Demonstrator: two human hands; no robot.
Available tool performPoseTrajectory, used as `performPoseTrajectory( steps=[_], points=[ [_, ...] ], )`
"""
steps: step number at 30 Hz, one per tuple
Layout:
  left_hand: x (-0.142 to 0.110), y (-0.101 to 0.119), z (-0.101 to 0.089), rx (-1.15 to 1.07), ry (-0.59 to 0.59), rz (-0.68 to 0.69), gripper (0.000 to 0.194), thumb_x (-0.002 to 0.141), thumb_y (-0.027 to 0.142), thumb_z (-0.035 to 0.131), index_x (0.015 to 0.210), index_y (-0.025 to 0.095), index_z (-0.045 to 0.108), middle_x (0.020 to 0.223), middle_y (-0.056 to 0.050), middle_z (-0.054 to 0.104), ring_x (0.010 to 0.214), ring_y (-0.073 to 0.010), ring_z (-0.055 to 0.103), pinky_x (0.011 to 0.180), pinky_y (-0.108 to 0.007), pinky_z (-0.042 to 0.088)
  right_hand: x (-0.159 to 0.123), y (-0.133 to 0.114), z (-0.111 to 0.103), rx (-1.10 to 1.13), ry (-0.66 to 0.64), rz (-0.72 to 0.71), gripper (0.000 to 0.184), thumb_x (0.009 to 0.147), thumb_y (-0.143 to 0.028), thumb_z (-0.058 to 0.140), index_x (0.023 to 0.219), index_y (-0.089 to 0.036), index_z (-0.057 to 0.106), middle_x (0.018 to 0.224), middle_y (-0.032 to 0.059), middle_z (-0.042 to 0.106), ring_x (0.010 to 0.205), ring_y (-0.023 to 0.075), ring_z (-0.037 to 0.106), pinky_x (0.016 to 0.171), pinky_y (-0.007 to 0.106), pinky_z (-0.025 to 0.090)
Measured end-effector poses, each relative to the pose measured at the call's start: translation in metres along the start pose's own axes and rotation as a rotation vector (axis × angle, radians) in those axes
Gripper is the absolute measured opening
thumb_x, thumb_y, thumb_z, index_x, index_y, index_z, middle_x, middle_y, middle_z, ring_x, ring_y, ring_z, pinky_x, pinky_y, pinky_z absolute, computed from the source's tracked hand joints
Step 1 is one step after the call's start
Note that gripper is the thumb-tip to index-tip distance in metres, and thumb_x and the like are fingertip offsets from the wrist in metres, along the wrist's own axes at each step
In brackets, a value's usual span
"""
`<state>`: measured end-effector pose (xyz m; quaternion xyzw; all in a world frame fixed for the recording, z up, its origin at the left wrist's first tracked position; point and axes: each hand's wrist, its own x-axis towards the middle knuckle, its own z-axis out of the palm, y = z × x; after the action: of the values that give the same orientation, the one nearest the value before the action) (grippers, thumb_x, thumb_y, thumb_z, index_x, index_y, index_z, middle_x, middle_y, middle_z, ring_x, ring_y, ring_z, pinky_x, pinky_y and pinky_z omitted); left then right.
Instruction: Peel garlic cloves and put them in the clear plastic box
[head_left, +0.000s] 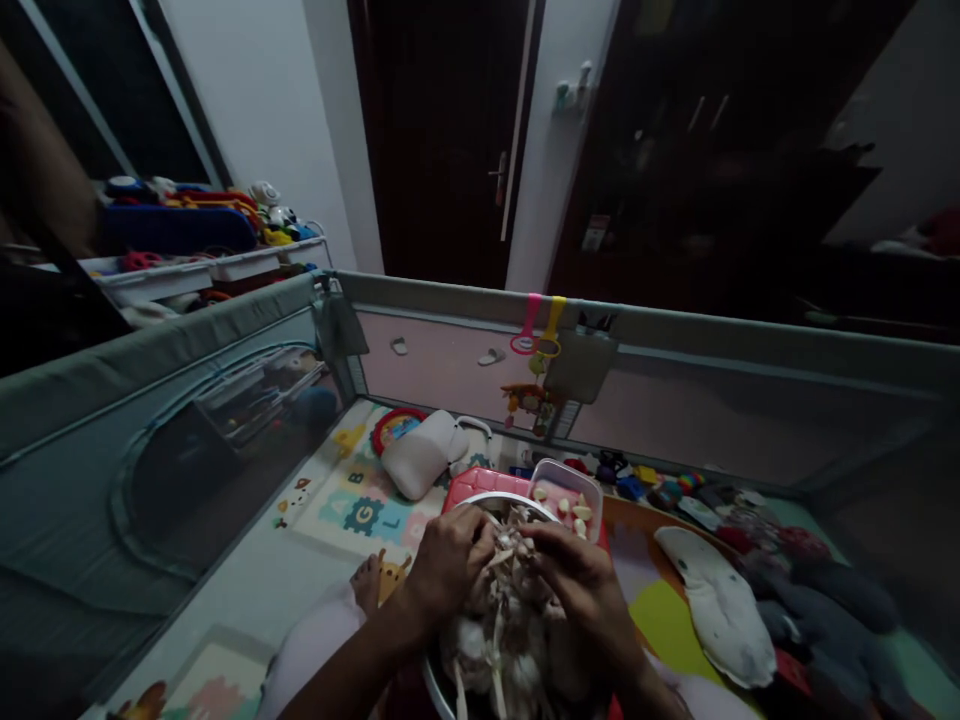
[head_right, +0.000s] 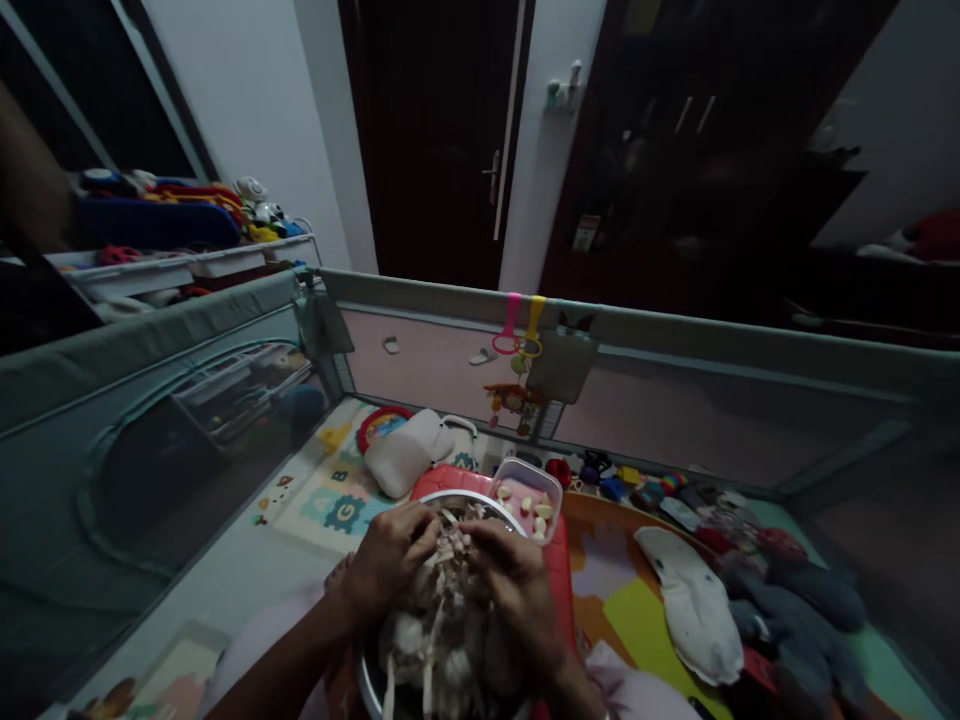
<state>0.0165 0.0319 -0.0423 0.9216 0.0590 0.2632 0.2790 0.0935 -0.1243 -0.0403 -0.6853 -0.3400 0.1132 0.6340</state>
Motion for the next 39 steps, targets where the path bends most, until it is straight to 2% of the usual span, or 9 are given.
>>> performPoseTrajectory(
  steps=[4,8,11,16,23,27,30,33,39],
  points=[
    [-0.003,-0.002,0.003,-0.074,-0.039,0.031,0.011,0.077,0.010,0.055,0.070,0.015,0.062,0.067,-0.003,0.066,0.062,-0.0158,0.062,0.059,-0.023,0.048,0.002,0.004,-0.009,0.048,0.020,0.075,0.018,0.071,-0.026,0.070,0.089,-0.023,0.074,0.090,0.0065,0.075,0.081,0.0230,0.070,0.074,0.031,0.056],
    [-0.003,0.001,0.002,-0.225,0.017,0.162,0.018,0.078,0.007,0.051,0.088,0.015,0.065,0.081,-0.007,0.070,0.075,-0.0178,0.066,0.069,-0.025,0.052,0.001,0.008,-0.012,-0.070,0.026,0.055,0.021,0.070,-0.029,0.071,0.090,-0.023,0.074,0.087,0.0073,0.075,0.079,0.0245,0.070,0.073,0.035,0.057],
    [-0.003,0.005,0.000,-0.274,0.041,0.203,0.020,0.082,0.011,0.050,0.095,0.014,0.065,0.086,-0.009,0.071,0.080,-0.0192,0.067,0.073,-0.027,0.053,0.000,0.007,-0.011,-0.147,0.004,0.013,0.021,0.073,-0.029,0.067,0.092,-0.024,0.074,0.089,0.0071,0.075,0.080,0.0246,0.070,0.076,0.038,0.056],
    [-0.002,0.010,0.000,-0.313,0.050,0.234,0.017,0.086,0.018,0.053,0.090,0.015,0.069,0.083,-0.008,0.073,0.075,-0.0187,0.068,0.070,-0.026,0.054,-0.001,0.006,-0.010,-0.196,0.007,-0.063,0.018,0.075,-0.023,0.065,0.091,-0.025,0.073,0.086,0.0056,0.075,0.078,0.0239,0.070,0.073,0.037,0.057],
    [-0.001,0.009,0.003,-0.336,0.022,0.197,0.019,0.086,0.017,0.051,0.080,0.015,0.070,0.074,-0.006,0.073,0.066,-0.0172,0.068,0.062,-0.023,0.051,-0.004,0.013,-0.008,-0.244,0.053,-0.198,0.016,0.074,-0.017,0.065,0.087,-0.024,0.072,0.085,0.0052,0.075,0.078,0.0234,0.070,0.071,0.034,0.058],
    [-0.003,0.005,0.008,-0.266,0.034,0.213,0.022,0.085,0.015,0.048,0.077,0.014,0.068,0.070,-0.007,0.071,0.063,-0.0173,0.067,0.059,-0.024,0.049,-0.007,0.011,-0.006,-0.277,0.054,-0.243,0.018,0.074,-0.016,0.066,0.088,-0.025,0.072,0.082,0.0039,0.075,0.073,0.0221,0.071,0.066,0.031,0.058],
    [-0.005,0.002,0.013,-0.191,0.088,0.281,0.021,0.085,0.014,0.046,0.076,0.014,0.065,0.067,-0.007,0.070,0.061,-0.0173,0.066,0.058,-0.024,0.048,-0.007,0.007,-0.006,-0.285,0.041,-0.218,0.017,0.072,-0.018,0.068,0.087,-0.026,0.072,0.082,0.0035,0.075,0.073,0.0223,0.071,0.066,0.030,0.058],
    [-0.005,0.000,0.016,-0.139,0.095,0.313,0.019,0.085,0.014,0.044,0.076,0.014,0.061,0.066,-0.006,0.067,0.061,-0.0169,0.065,0.059,-0.025,0.048,-0.005,0.005,-0.007,-0.255,0.030,-0.138,0.016,0.072,-0.020,0.069,0.087,-0.026,0.073,0.083,0.0042,0.075,0.074,0.0233,0.071,0.068,0.031,0.058],
    [-0.004,-0.003,0.025,0.035,0.070,0.214,0.017,0.081,0.010,0.042,0.070,0.017,0.054,0.064,-0.004,0.062,0.058,-0.0173,0.061,0.054,-0.026,0.047,-0.002,0.005,-0.011,-0.023,0.036,0.076,0.016,0.067,-0.028,0.073,0.083,-0.026,0.076,0.082,0.0057,0.076,0.076,0.0254,0.070,0.071,0.034,0.057]
  ],
)
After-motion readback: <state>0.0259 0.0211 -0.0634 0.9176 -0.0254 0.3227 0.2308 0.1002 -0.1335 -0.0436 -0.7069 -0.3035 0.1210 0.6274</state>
